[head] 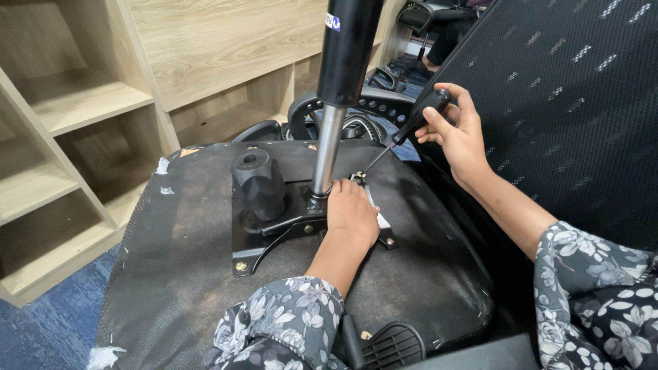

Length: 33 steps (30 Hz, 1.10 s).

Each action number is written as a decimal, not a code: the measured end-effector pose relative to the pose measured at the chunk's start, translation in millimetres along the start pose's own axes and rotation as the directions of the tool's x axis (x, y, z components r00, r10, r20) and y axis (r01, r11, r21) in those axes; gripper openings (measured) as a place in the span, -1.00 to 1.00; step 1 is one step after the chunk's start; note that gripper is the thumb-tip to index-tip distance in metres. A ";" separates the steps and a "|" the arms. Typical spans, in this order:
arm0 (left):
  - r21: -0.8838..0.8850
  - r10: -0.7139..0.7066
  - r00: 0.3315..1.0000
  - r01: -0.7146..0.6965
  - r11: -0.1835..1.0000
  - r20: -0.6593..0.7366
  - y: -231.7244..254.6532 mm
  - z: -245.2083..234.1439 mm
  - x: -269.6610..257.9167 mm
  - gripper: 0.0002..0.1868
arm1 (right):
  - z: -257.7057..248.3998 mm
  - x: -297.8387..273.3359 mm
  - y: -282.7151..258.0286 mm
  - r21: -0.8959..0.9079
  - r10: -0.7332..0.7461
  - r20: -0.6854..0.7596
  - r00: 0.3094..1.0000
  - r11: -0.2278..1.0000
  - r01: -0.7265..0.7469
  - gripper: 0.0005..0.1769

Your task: The person uses a screwdriver to tighten screws on the metal base of an office chair, securing the gas lift cylinder to the seat. The person then moves to tighten a screw on the gas lift cylinder itself.

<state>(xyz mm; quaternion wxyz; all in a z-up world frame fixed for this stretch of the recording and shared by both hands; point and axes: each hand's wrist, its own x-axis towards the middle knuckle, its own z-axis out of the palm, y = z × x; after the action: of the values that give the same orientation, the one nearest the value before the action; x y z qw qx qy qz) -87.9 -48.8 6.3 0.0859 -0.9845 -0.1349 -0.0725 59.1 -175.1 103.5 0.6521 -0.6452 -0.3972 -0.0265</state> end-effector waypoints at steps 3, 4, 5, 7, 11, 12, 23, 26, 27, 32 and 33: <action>-0.018 -0.020 1.000 0.019 1.000 -0.020 1.0 5.1 4.1 -0.30 | 2.2 -0.4 -2.7 0.041 0.014 -0.006 1.000 0.999 -0.014 -0.51; -0.030 -0.030 0.999 0.028 0.999 -0.041 1.3 6.7 5.8 -0.28 | 2.9 -0.8 -3.6 0.047 0.006 0.002 1.000 0.999 -0.006 -0.51; -0.042 -0.039 0.997 0.037 0.998 -0.062 1.3 8.1 7.7 -0.26 | 3.3 -1.1 -4.8 0.053 -0.004 0.009 1.000 0.999 0.003 -0.51; -0.061 -0.035 0.996 0.030 0.998 -0.087 1.0 10.1 11.8 -0.22 | 3.7 -1.4 -6.3 0.064 -0.010 0.015 1.000 0.998 0.009 -0.52; -0.040 -0.019 0.999 0.021 0.999 0.049 2.6 8.9 19.7 -0.26 | 2.4 -1.1 -6.5 0.074 -0.006 0.010 1.000 0.997 0.005 -0.53; -0.033 -0.012 0.998 0.014 0.999 0.064 3.1 8.4 19.8 -0.26 | 2.3 -1.2 -5.9 0.075 -0.006 0.009 1.000 0.997 0.005 -0.53; 0.000 0.004 0.998 -0.004 1.000 0.067 2.6 4.4 13.7 -0.31 | 1.7 0.9 1.6 0.055 -0.006 -0.031 1.000 0.998 0.008 -0.53; -0.003 -0.019 0.999 0.019 1.000 0.026 3.5 5.3 14.5 -0.29 | 3.1 -0.1 2.9 0.048 0.003 -0.013 1.000 0.999 -0.002 -0.54; -0.007 -0.025 0.999 0.025 1.000 0.023 3.7 5.7 14.8 -0.29 | 3.4 -0.8 3.2 0.039 0.009 -0.003 1.000 0.999 -0.009 -0.54; -0.012 -0.034 0.999 0.035 0.999 0.014 3.7 7.4 16.0 -0.28 | 6.8 -1.4 2.5 -0.005 -0.019 -0.010 1.000 1.000 0.019 -0.54; -0.006 -0.032 0.999 0.032 0.999 0.013 3.9 6.9 15.9 -0.28 | 7.2 -1.7 1.7 -0.033 -0.034 -0.017 0.999 0.999 0.034 -0.55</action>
<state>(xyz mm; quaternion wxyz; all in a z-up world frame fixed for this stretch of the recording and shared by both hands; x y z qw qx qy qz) -70.8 -47.2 1.7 0.0805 -0.9829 -0.1512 -0.0677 55.4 -169.4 100.1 0.6443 -0.6487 -0.4019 -0.0499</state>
